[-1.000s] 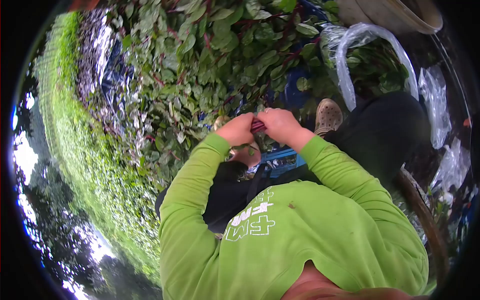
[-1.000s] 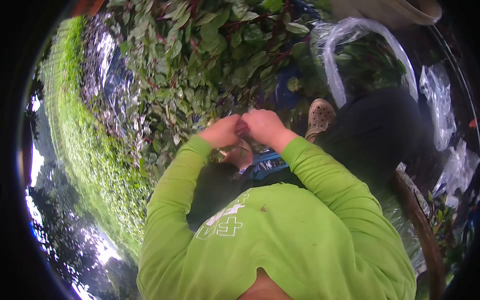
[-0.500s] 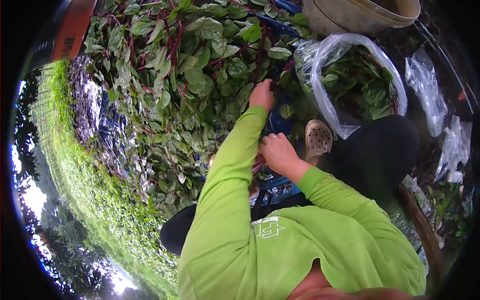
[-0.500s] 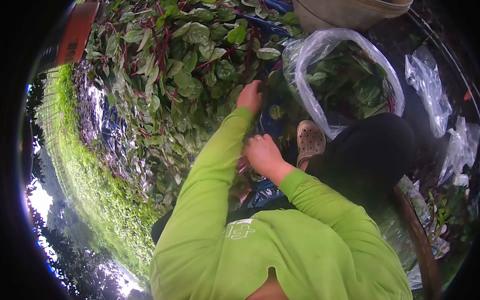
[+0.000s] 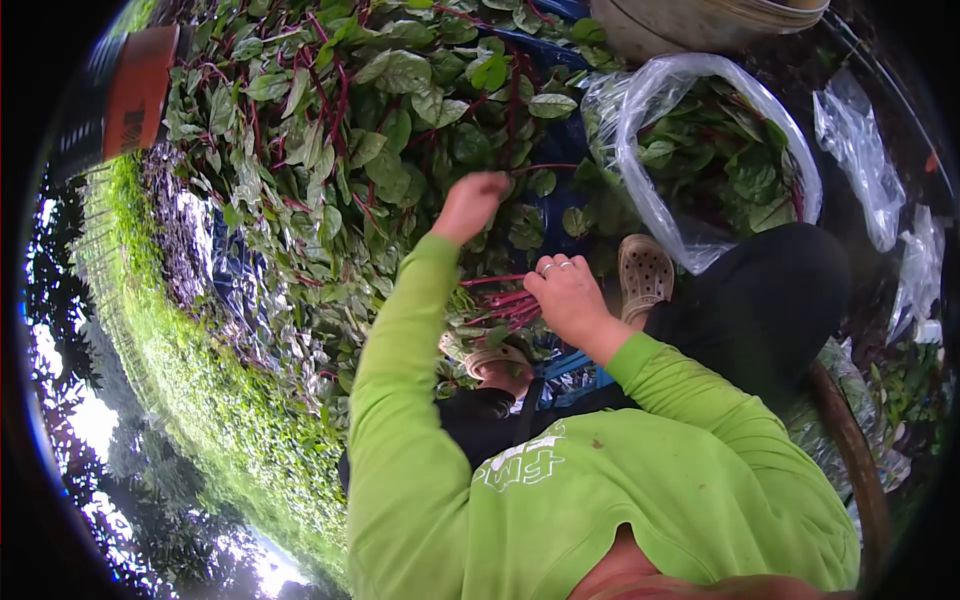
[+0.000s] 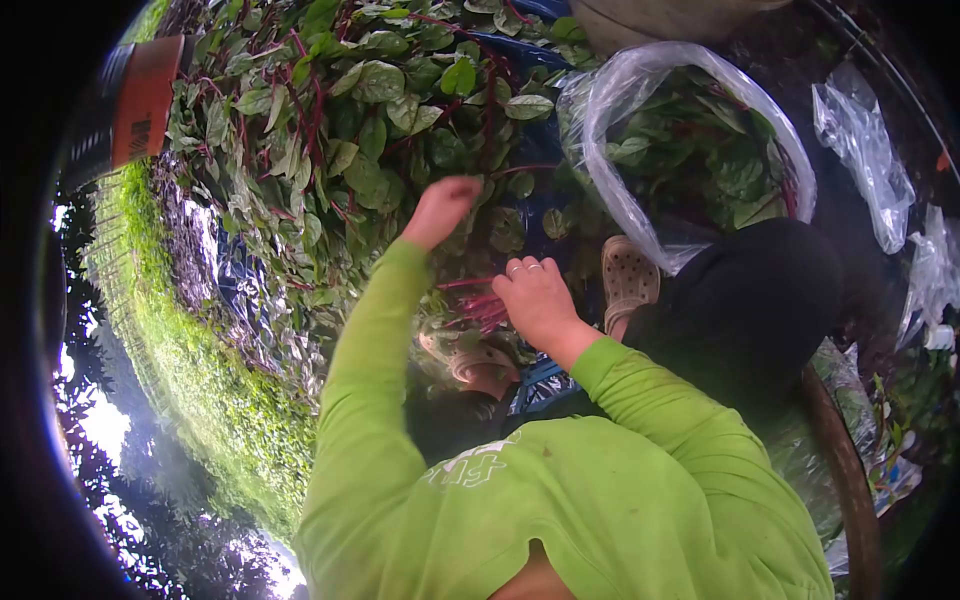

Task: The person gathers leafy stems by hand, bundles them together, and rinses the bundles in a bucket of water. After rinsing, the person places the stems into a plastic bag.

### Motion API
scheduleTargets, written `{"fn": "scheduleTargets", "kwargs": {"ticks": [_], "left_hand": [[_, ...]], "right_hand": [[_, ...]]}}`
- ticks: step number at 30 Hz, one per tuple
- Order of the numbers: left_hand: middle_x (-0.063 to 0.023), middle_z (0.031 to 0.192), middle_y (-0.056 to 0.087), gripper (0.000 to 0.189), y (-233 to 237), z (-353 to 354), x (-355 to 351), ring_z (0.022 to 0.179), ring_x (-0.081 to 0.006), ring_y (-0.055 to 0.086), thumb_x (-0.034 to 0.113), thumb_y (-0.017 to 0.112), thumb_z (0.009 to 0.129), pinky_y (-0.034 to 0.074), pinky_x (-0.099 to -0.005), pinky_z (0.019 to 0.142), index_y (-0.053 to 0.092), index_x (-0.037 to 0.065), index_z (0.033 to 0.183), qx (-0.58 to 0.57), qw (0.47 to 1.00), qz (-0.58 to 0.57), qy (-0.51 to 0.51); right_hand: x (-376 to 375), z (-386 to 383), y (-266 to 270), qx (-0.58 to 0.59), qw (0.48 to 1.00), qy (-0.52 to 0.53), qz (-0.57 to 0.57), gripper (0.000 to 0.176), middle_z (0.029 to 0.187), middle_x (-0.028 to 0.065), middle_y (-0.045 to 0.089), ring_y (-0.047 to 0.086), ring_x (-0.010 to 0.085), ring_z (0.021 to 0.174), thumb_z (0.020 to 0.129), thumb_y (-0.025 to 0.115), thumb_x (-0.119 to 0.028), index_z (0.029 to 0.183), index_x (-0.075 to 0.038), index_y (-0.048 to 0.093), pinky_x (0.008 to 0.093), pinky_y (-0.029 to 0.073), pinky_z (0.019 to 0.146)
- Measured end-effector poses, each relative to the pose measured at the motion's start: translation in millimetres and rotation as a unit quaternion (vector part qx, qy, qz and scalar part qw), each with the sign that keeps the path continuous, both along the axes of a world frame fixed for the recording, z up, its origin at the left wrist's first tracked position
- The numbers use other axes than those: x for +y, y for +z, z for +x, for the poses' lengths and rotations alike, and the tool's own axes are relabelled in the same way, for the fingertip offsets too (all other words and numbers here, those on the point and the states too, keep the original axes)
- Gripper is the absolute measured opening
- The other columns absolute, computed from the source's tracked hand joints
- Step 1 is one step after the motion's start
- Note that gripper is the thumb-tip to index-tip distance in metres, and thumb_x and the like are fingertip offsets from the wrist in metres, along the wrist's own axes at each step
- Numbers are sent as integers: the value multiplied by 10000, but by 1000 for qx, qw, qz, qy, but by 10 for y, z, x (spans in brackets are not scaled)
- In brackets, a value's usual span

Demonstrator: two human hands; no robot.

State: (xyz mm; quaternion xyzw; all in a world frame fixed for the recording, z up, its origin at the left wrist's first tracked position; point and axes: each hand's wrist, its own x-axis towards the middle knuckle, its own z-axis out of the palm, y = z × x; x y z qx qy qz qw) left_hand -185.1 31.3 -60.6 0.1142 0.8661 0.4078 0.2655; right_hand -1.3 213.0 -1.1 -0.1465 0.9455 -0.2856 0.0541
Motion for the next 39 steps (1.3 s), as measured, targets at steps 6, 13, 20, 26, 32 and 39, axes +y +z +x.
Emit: {"fn": "scheduleTargets", "kwargs": {"ticks": [6, 13, 20, 26, 32, 39], "left_hand": [[-174, 1130, 673, 334, -536, -350, 980, 1058, -369, 657, 150, 706, 854, 544, -464, 885, 675, 83, 1180, 194, 932, -252, 173], [-160, 1052, 662, 263, 43, 11, 349, 985, -378, 647, 87, 652, 867, 533, -469, 839, 743, 89, 1114, 266, 950, -161, 39], [-131, 999, 689, 301, 450, 821, -579, 950, -294, 670, 22, 710, 793, 529, -370, 864, 773, 63, 1085, -38, 992, -65, -99], [-101, 1096, 726, 393, 71, 503, -686, 1033, -238, 690, 0, 644, 771, 531, -336, 943, 751, 39, 1147, -118, 983, 19, -141], [-158, 1081, 704, 310, -534, 39, 915, 1055, -392, 647, 60, 641, 851, 517, -467, 937, 738, 73, 1146, 311, 939, -79, -125], [-135, 958, 699, 148, -140, 166, 583, 909, -337, 685, 132, 709, 848, 544, -455, 799, 793, 93, 964, 208, 969, -120, -65]], "right_hand": [[8, 43, 51, -29, 998, 45, -13, 177, 891, 77, 618, 618, 270, 921, 809, 636, -130, 978, -135, 687, 418, 441, 783], [17, -22, 41, 57, 996, 23, -59, 145, 1017, 120, 644, 614, 296, 1039, 791, 658, -139, 928, -98, 678, 448, 431, 912], [17, -70, 166, 130, 990, -45, -26, 80, 1317, 211, 613, 538, 351, 1321, 849, 591, -135, 848, -69, 638, 569, 275, 1208], [-1, 56, 10, 3, 1000, 3, -1, 108, 930, 91, 634, 632, 277, 949, 835, 609, -133, 928, -121, 661, 462, 466, 888], [-4, 92, 2, -34, 999, 31, 13, 170, 929, 84, 635, 633, 282, 922, 835, 614, -136, 998, -136, 666, 434, 469, 756], [-13, 100, -29, -52, 997, 53, 12, 122, 944, 86, 653, 643, 270, 936, 833, 616, -143, 928, -109, 684, 418, 478, 770]]}}
